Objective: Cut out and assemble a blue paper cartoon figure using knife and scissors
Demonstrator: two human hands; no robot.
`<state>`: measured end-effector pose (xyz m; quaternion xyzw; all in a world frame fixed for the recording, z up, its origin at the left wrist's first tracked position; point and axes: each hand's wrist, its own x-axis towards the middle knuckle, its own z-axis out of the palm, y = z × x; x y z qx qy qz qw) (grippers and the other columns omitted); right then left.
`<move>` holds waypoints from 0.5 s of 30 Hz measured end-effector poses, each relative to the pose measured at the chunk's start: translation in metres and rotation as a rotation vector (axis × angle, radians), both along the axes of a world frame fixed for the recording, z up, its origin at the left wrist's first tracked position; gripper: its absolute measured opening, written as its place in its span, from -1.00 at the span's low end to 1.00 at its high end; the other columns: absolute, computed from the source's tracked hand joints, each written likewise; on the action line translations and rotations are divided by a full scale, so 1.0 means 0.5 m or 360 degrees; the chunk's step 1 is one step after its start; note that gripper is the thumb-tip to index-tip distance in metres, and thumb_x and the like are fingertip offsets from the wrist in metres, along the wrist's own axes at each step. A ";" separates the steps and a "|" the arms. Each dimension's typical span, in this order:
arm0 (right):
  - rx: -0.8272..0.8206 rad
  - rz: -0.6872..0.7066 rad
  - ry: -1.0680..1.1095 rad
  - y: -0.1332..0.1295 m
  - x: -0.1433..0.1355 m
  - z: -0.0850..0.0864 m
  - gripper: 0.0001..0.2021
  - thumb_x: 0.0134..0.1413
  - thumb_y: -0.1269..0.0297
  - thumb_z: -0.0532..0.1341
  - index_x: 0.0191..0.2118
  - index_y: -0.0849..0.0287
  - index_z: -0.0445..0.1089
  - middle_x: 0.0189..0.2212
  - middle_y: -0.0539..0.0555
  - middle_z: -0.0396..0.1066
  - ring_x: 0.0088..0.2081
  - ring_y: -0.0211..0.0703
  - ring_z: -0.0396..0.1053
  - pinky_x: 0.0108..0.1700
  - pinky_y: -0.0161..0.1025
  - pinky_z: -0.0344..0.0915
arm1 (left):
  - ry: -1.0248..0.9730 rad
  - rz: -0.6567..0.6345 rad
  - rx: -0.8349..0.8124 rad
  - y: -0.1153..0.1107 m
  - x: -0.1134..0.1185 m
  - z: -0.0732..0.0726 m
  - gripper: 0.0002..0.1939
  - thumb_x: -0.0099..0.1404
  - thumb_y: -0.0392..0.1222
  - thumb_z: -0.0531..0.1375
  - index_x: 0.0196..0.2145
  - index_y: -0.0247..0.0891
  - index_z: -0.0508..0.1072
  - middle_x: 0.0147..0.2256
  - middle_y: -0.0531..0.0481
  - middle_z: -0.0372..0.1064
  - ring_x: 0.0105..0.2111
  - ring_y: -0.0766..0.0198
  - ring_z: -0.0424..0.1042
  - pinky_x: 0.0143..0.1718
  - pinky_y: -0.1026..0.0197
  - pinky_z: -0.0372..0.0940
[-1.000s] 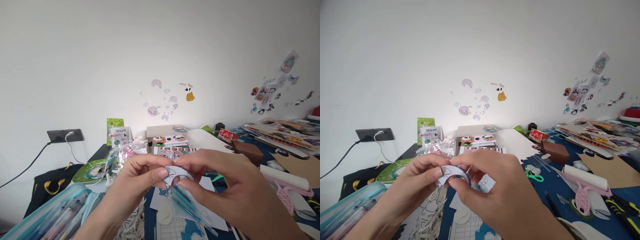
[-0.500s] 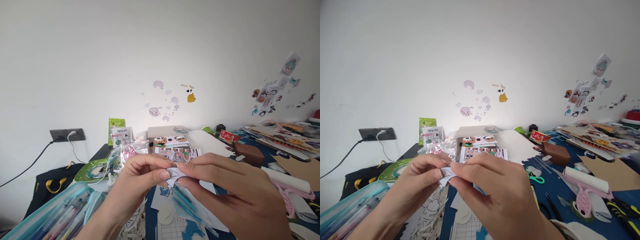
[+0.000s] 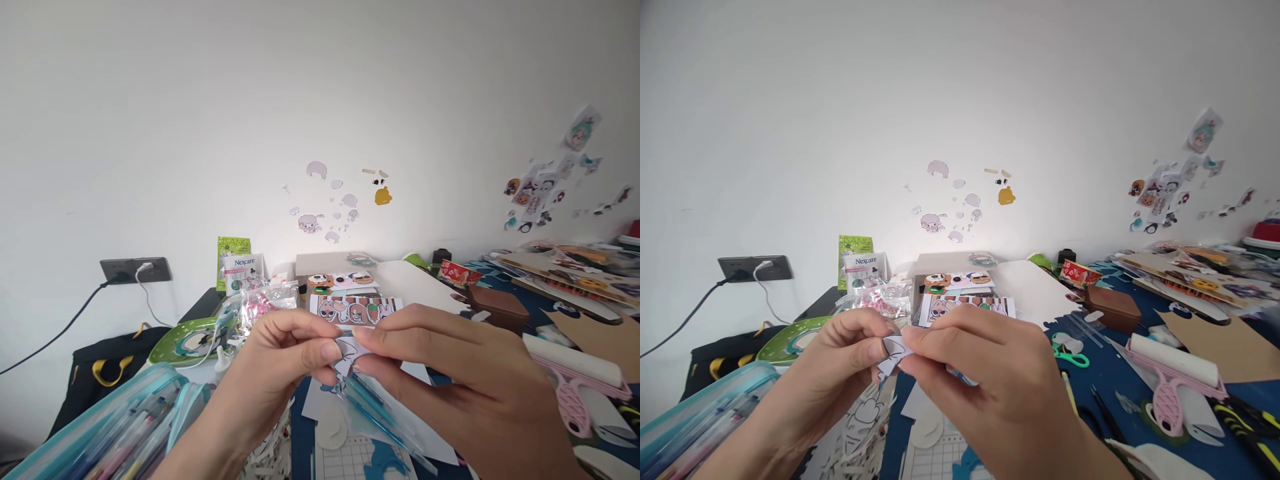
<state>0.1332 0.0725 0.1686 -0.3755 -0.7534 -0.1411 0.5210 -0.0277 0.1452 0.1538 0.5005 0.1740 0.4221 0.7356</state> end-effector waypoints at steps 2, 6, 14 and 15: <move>-0.0005 0.0027 0.0018 0.002 0.000 0.000 -0.86 0.08 0.50 0.28 -0.37 0.08 0.46 -0.47 -0.02 0.55 -0.46 -0.27 0.51 -0.38 -0.39 0.50 | -0.0008 -0.0020 0.0016 -0.003 -0.002 0.001 -0.82 -0.16 -0.19 0.54 -0.60 -0.19 0.62 -0.59 0.10 0.54 -0.66 0.50 0.43 -0.60 0.57 0.32; -0.0015 0.0080 0.0043 0.000 -0.001 -0.003 -0.85 0.06 0.53 0.29 -0.36 0.10 0.46 -0.46 -0.02 0.55 -0.45 -0.28 0.51 -0.38 -0.41 0.49 | -0.0026 -0.0065 0.0052 -0.006 -0.007 0.000 -0.85 -0.10 -0.21 0.52 -0.56 -0.18 0.63 -0.58 0.12 0.54 -0.64 0.52 0.45 -0.55 0.58 0.34; 0.0007 0.0011 0.0047 -0.002 0.000 0.002 -0.86 0.04 0.50 0.31 -0.32 0.09 0.49 -0.44 -0.03 0.56 -0.45 -0.30 0.51 -0.37 -0.43 0.48 | -0.0030 -0.0068 0.0038 -0.001 -0.004 0.001 -0.85 -0.10 -0.19 0.52 -0.54 -0.18 0.64 -0.64 0.12 0.51 -0.63 0.51 0.46 -0.53 0.58 0.35; 0.0008 0.0000 0.0043 -0.002 0.000 0.002 -0.86 0.05 0.50 0.30 -0.31 0.09 0.49 -0.43 -0.03 0.56 -0.45 -0.31 0.50 -0.37 -0.44 0.47 | -0.0035 -0.0068 0.0027 -0.001 -0.003 0.000 -0.84 -0.10 -0.19 0.52 -0.54 -0.18 0.64 -0.64 0.12 0.52 -0.63 0.51 0.46 -0.53 0.57 0.35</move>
